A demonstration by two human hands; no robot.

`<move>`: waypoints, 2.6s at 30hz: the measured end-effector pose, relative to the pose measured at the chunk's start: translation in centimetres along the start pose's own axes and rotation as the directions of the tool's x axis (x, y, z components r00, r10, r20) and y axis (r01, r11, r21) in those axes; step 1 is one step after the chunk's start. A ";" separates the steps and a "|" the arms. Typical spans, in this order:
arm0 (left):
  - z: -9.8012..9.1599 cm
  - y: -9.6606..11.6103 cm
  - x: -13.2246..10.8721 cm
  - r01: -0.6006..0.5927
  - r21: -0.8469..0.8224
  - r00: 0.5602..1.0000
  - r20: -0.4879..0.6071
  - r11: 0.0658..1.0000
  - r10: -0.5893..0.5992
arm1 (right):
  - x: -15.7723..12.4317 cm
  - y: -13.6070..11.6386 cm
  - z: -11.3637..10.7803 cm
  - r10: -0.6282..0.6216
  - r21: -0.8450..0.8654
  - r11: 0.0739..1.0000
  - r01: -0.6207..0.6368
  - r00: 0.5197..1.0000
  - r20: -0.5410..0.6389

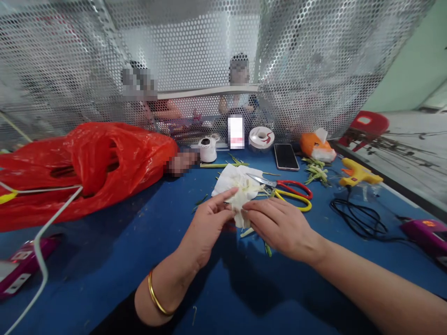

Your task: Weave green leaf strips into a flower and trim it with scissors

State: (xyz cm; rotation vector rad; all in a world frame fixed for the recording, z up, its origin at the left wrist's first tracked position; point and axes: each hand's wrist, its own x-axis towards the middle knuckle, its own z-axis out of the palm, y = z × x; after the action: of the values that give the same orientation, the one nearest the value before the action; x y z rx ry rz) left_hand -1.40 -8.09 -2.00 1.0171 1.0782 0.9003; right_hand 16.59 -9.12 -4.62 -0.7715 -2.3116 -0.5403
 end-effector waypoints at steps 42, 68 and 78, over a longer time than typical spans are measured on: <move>-3.2 1.2 2.0 -0.342 -0.117 0.907 -0.300 0.932 0.295 | -0.6 8.1 5.2 0.493 0.173 0.814 -0.554 0.818 0.295; -3.0 1.8 1.6 -0.401 -0.154 0.844 -0.446 0.903 0.298 | 0.8 7.9 2.9 0.752 0.648 0.090 -0.757 0.478 0.454; -3.3 2.3 1.2 -0.438 -0.164 0.818 -0.480 0.884 0.317 | 9.1 8.9 6.7 0.450 0.414 0.539 -0.733 0.666 0.595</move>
State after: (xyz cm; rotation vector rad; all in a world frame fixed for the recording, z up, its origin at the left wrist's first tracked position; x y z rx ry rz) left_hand -4.55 -5.57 -0.61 0.8290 1.0973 1.6254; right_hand 13.70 4.64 -1.73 -1.3441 -2.1266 0.7880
